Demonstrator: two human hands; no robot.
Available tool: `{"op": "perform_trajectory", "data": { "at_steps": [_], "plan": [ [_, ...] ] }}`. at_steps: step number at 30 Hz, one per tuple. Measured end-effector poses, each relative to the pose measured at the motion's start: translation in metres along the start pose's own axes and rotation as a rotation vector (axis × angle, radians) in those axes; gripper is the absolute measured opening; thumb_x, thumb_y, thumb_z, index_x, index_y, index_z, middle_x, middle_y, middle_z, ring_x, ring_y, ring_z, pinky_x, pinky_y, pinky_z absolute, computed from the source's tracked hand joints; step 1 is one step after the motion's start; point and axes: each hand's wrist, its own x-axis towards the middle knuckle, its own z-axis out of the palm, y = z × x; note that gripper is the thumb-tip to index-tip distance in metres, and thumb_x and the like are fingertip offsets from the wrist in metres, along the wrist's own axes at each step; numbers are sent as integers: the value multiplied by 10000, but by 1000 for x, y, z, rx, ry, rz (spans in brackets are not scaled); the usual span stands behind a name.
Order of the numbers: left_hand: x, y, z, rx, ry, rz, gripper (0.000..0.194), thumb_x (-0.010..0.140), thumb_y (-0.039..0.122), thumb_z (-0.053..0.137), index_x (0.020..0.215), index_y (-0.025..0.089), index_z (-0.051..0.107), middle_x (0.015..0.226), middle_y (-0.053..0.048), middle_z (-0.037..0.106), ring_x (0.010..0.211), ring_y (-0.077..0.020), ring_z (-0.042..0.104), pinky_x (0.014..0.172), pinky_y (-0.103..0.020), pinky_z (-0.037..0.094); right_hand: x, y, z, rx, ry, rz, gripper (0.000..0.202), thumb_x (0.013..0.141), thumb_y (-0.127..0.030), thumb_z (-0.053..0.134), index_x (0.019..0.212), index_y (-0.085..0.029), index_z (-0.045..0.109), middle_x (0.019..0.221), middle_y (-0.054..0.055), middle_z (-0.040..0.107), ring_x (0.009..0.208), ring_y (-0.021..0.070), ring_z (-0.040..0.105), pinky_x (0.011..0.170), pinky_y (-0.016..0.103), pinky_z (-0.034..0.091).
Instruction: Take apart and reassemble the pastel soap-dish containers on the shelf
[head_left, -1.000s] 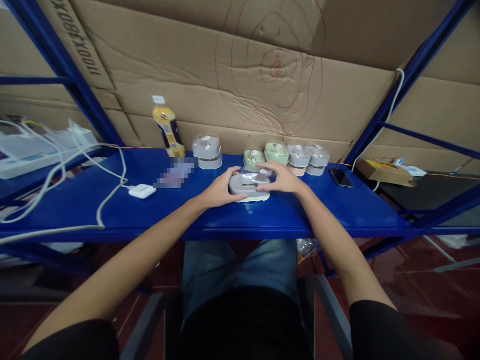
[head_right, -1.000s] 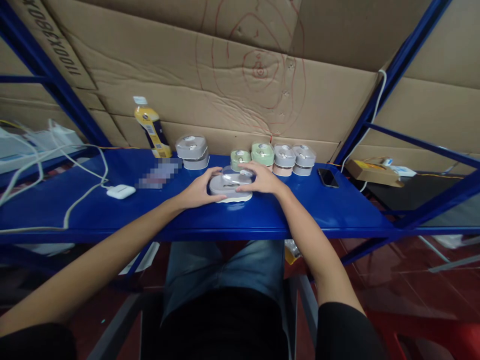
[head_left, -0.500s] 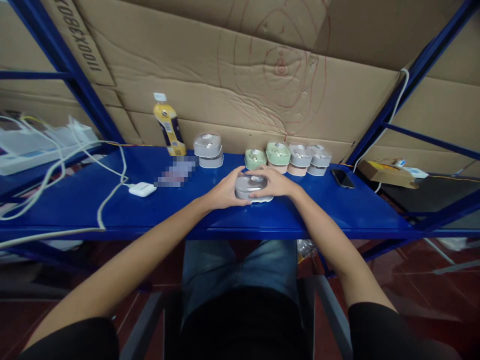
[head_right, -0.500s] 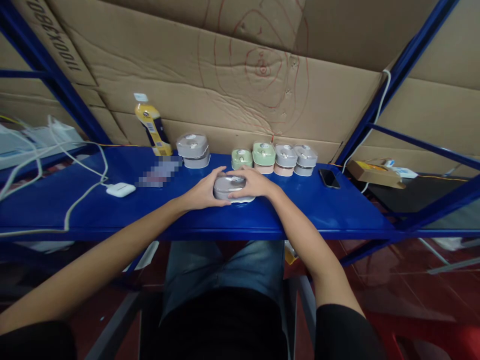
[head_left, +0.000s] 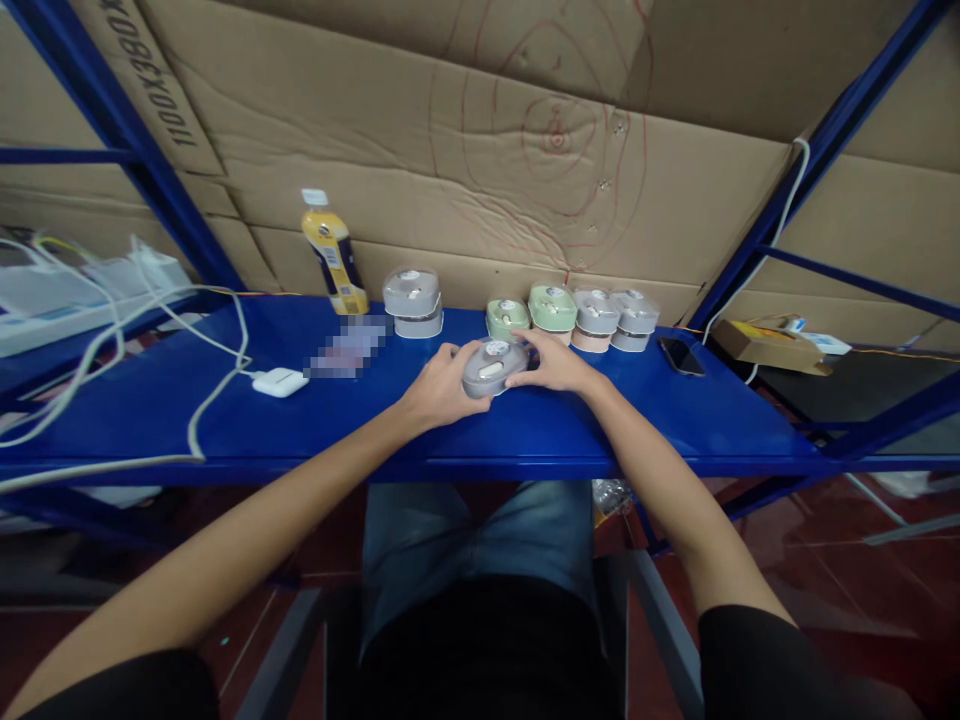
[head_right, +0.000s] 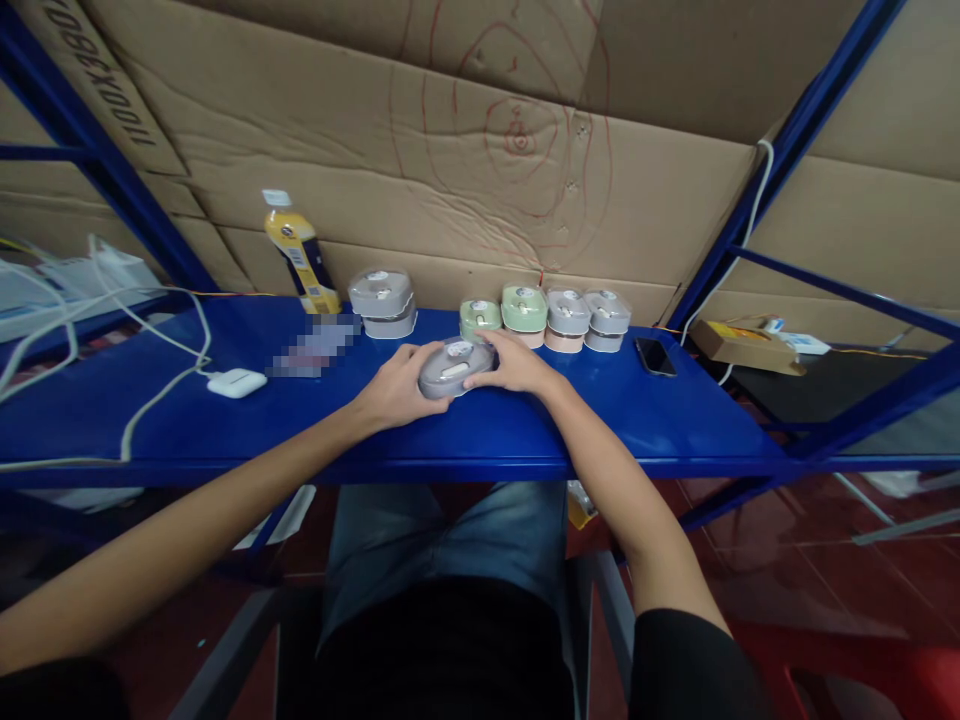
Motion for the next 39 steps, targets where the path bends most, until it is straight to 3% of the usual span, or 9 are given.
{"op": "perform_trajectory", "data": {
  "at_steps": [5, 10, 16, 23, 28, 31, 34, 36, 39],
  "plan": [
    [18, 5, -11, -12, 269, -129, 889, 784, 414, 887, 1566, 188, 529, 1466, -197, 668, 1430, -444, 627, 1249, -598, 504, 1, -2, -22, 50, 364, 37, 676, 985, -780, 647, 1359, -225, 741, 1310, 157, 782, 1046, 301, 757, 945, 499, 637],
    [82, 31, -15, -47, 346, -337, 852, 848, 421, 873, 1559, 142, 498, 1502, -245, 617, 1425, -444, 623, 1228, -571, 506, 1, 4, -43, 12, 726, 115, 604, 1070, -785, 453, 997, -251, 726, 979, 86, 792, 914, 256, 734, 913, 460, 600],
    [143, 75, 18, 66, 303, -507, 773, 866, 398, 879, 1496, 120, 528, 1509, -313, 568, 1416, -485, 612, 1163, -567, 518, 1, 16, -43, -10, 817, 223, 601, 1081, -757, 407, 847, -261, 652, 840, 63, 732, 836, 244, 706, 862, 437, 586],
    [151, 84, 45, 126, 280, -517, 781, 963, 433, 785, 1597, 103, 468, 1543, -312, 556, 1447, -454, 580, 1166, -510, 514, 2, 16, -42, -28, 799, 218, 602, 1106, -730, 393, 899, -254, 697, 878, 76, 737, 906, 256, 720, 898, 439, 575],
    [135, 62, 25, 115, 329, -420, 643, 1069, 421, 585, 1613, 97, 469, 1557, -305, 558, 1484, -452, 557, 1230, -542, 456, 1, 14, -42, -14, 760, 217, 635, 1100, -770, 403, 1032, -248, 758, 961, 104, 763, 1004, 289, 730, 934, 470, 581],
    [127, 32, -1, 114, 480, -330, 863, 981, 463, 724, 1684, 105, 373, 1738, -318, 367, 1655, -511, 317, 1336, -648, 297, 0, 11, -40, 8, 704, 220, 637, 1104, -768, 402, 1110, -252, 775, 1041, 132, 778, 1057, 319, 733, 947, 510, 590],
    [127, -5, -23, 108, 550, -457, 1127, 843, 501, 882, 1721, 109, 293, 1796, -345, 241, 1688, -582, 182, 1324, -785, 214, 1, 6, -37, 15, 646, 218, 642, 1114, -756, 384, 1163, -255, 781, 1060, 146, 781, 1088, 345, 730, 964, 548, 591],
    [128, -26, -32, 152, 514, -595, 1263, 768, 490, 956, 1722, 41, 259, 1771, -416, 217, 1655, -619, 249, 1306, -801, 229, 2, 3, -34, 9, 644, 212, 636, 1118, -745, 383, 1130, -250, 782, 1013, 139, 775, 1074, 344, 732, 970, 547, 592],
    [127, -47, -37, 119, 465, -700, 1310, 749, 621, 963, 1694, 15, 288, 1692, -409, 353, 1567, -604, 421, 1245, -785, 346, 1, 2, -31, -4, 670, 200, 611, 1117, -737, 400, 1042, -256, 771, 906, 111, 745, 1030, 326, 733, 965, 516, 591]
  ]
}}
